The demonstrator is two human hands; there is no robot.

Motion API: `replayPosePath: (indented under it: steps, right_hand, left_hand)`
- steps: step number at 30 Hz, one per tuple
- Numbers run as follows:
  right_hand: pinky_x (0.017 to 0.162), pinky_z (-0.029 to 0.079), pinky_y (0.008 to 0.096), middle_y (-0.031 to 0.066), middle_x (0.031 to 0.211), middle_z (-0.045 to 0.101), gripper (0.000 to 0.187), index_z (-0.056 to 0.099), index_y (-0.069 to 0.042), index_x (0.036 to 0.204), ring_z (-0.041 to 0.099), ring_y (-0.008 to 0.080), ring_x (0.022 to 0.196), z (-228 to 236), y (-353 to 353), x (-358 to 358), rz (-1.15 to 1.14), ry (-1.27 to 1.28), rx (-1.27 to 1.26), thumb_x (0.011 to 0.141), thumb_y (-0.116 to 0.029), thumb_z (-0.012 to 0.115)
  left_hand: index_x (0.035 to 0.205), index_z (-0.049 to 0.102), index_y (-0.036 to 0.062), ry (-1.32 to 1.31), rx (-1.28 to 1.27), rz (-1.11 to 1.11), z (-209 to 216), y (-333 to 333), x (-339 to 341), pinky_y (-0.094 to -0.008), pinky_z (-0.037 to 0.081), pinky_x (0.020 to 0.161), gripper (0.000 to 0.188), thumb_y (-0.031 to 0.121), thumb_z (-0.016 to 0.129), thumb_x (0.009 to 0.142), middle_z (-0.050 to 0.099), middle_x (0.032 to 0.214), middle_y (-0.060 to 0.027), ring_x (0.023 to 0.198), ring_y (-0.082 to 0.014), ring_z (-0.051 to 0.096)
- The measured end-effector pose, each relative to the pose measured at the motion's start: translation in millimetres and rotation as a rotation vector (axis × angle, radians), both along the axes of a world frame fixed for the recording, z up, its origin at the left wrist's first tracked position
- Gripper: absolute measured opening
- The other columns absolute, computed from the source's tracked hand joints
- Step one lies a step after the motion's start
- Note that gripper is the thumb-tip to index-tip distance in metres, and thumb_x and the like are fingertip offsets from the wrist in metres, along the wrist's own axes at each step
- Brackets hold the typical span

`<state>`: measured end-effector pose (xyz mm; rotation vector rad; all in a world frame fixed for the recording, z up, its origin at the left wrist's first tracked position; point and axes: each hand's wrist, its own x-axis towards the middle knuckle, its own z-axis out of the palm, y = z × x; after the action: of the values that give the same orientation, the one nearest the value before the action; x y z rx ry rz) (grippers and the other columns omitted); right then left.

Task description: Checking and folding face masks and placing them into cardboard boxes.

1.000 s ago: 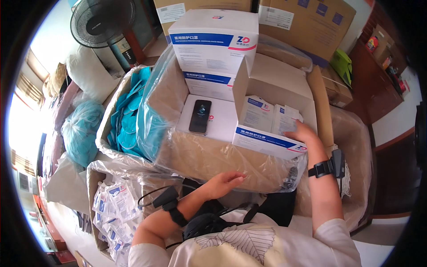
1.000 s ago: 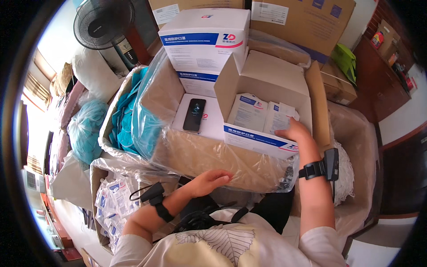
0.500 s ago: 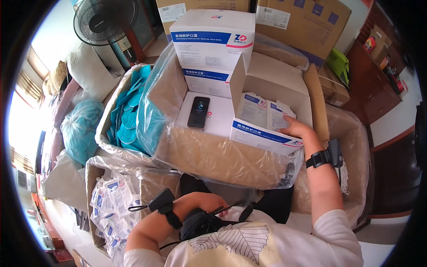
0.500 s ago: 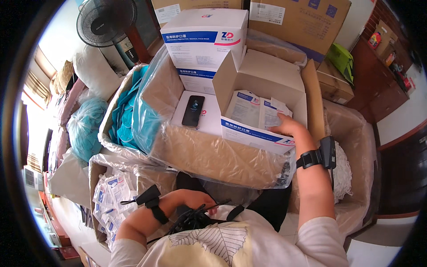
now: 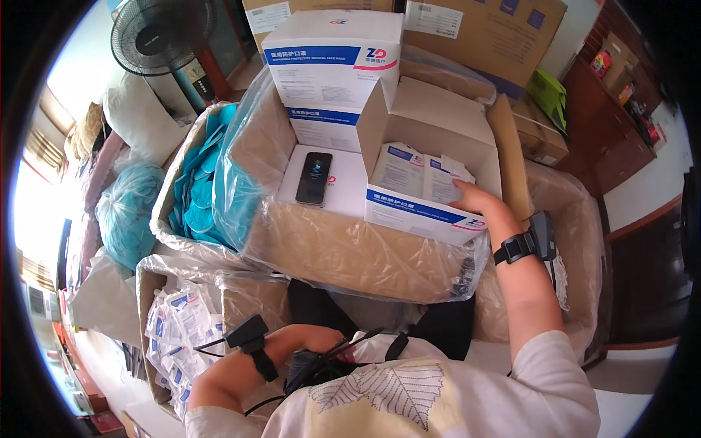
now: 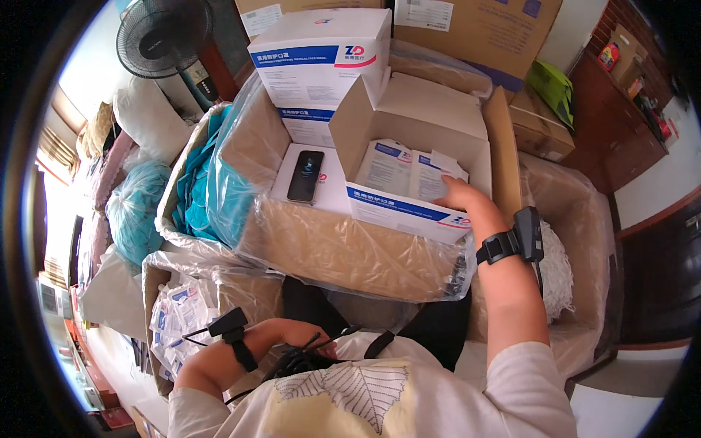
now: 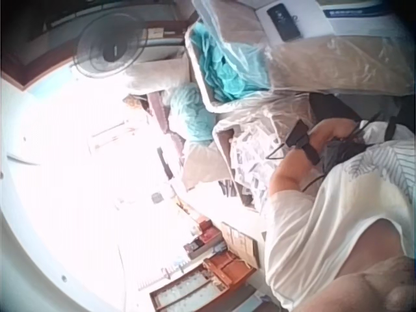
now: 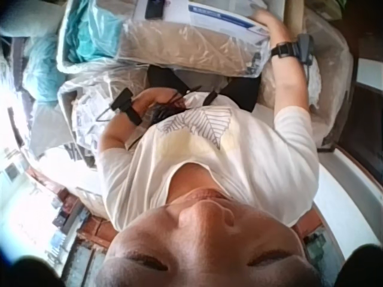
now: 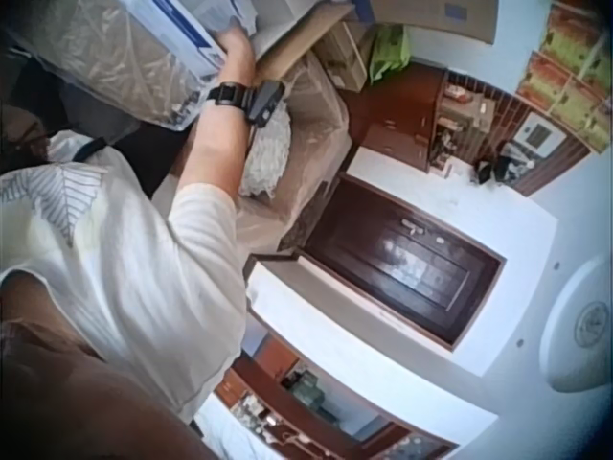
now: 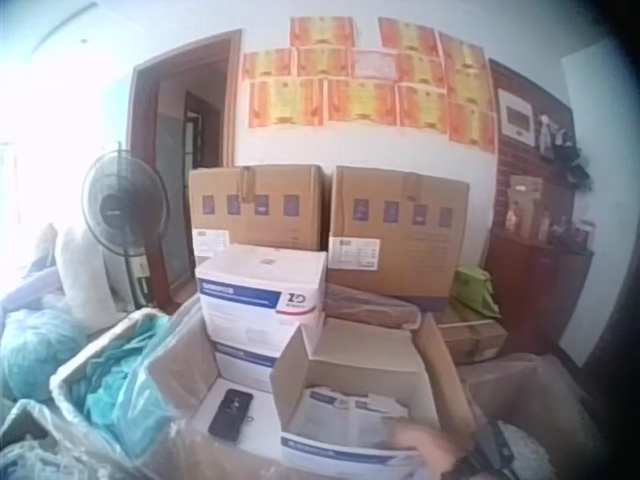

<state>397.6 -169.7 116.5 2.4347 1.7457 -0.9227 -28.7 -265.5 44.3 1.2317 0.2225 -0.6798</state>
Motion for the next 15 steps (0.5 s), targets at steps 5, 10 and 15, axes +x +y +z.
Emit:
replayPosePath:
  steps: [5,10,15]
  right_hand:
    - [0.098,0.035,0.0302,0.0196,0.135,0.037,0.089,0.028,-0.004,0.136,0.041,0.0277,0.121,3.5,4.6,0.1,0.002,0.019,-0.052,0.067,-0.037,0.073]
    - [0.093,0.039,0.0323,0.0204,0.132,0.04,0.093,0.026,-0.004,0.137,0.045,0.0279,0.118,17.6,9.8,-5.9,0.038,-0.005,-0.115,0.066,-0.039,0.074]
    - [0.087,0.043,0.0337,0.0213,0.125,0.047,0.09,0.034,-0.002,0.132,0.053,0.0304,0.107,2.8,11.8,5.5,-0.006,-0.039,-0.021,0.063,-0.042,0.075]
  left_hand:
    - [0.114,0.056,-0.0014,-0.044,-0.037,0.076,9.5,-9.9,-18.7,-0.0278,0.042,0.088,0.044,0.034,0.04,0.093,0.06,0.11,-0.0082,0.099,-0.0148,0.055]
    - [0.106,0.061,0.0012,0.072,-0.107,0.32,20.5,-27.6,-37.7,-0.0313,0.045,0.084,0.032,0.025,0.047,0.089,0.064,0.1,-0.0098,0.091,-0.0168,0.059]
    - [0.105,0.061,0.0017,-0.034,-0.03,0.381,5.7,-25.6,-43.2,-0.031,0.046,0.082,0.029,0.022,0.051,0.088,0.064,0.098,-0.0085,0.091,-0.0154,0.059]
